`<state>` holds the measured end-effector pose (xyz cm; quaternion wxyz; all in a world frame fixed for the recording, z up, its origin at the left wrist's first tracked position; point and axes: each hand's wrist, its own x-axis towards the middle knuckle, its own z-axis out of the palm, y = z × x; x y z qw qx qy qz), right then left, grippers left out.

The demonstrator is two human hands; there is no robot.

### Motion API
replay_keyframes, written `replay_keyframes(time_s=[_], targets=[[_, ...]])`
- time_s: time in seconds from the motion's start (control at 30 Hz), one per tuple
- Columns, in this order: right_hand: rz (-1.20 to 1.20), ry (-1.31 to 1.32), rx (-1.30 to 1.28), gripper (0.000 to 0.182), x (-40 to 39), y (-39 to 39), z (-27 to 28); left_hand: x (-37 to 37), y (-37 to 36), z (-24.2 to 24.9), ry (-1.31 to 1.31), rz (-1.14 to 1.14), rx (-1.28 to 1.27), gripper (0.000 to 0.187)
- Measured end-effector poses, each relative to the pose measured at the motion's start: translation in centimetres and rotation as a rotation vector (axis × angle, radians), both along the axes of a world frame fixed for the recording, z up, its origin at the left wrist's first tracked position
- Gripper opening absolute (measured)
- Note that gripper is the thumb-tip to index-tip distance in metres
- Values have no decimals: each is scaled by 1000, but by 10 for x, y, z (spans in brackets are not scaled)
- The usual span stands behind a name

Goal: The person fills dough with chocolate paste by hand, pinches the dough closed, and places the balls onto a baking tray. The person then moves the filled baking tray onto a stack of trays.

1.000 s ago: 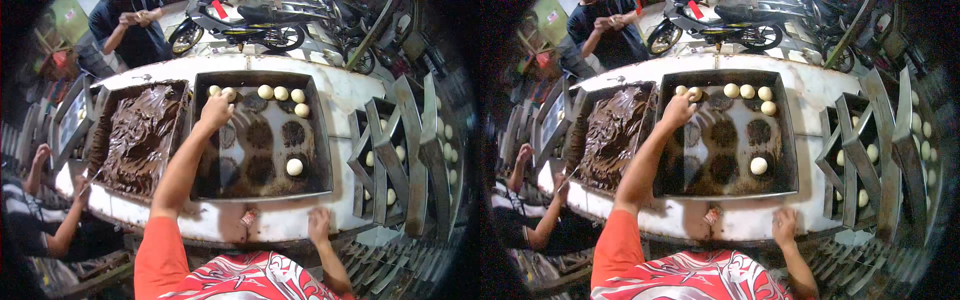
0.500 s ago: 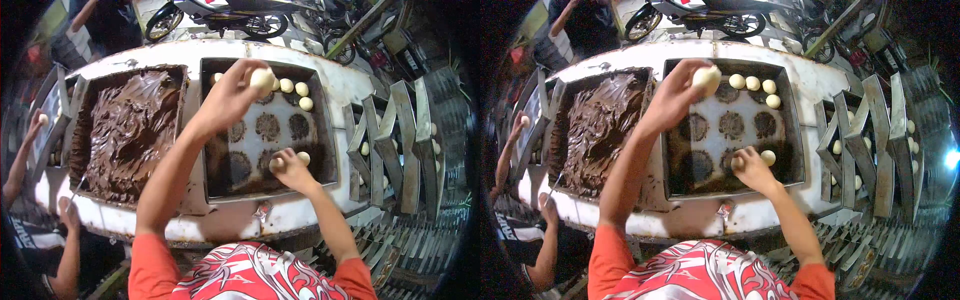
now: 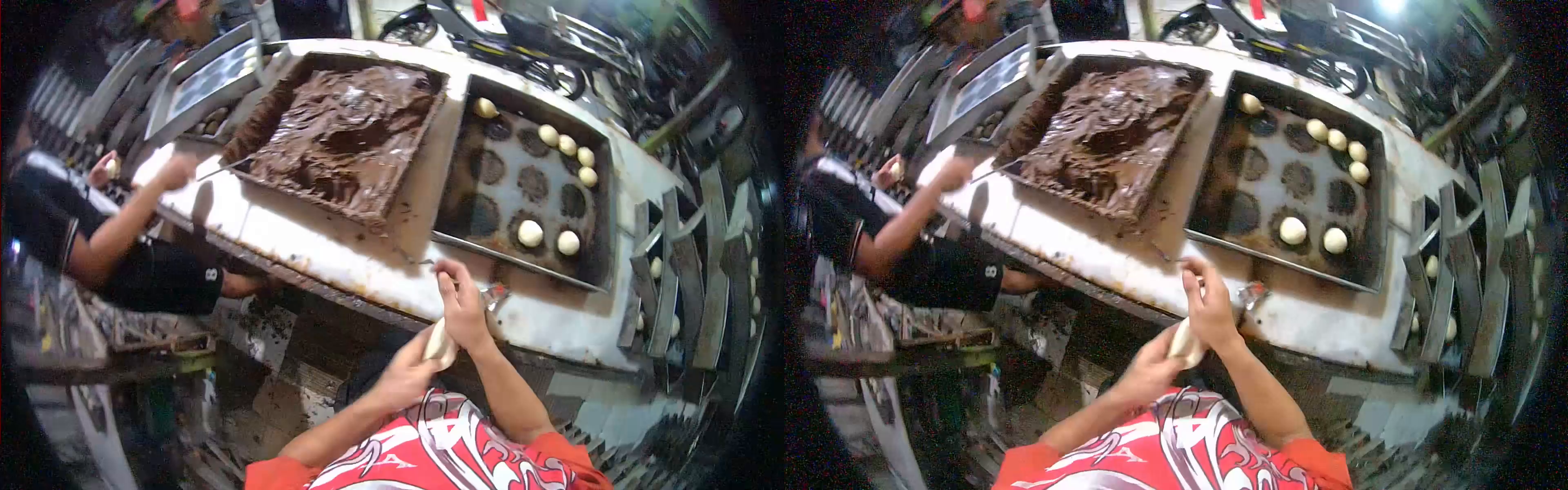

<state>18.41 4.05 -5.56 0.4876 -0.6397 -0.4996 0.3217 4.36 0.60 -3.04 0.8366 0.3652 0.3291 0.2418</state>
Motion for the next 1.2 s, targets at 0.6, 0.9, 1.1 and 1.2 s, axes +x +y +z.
replay_keyframes(time_s=[0.6,0.9,1.1,1.2], targets=[[276,-850,-193,9,-57,167,74,-109,155,7,-378,-176,-135,70],[872,-1150,-673,12,-59,215,123,-140,206,11,-34,157,-386,36],[545,-689,-324,16,-90,185,141,-129,243,18,-399,310,-868,45],[345,-567,-49,11,-89,162,92,-145,271,34,-934,338,-1028,54]])
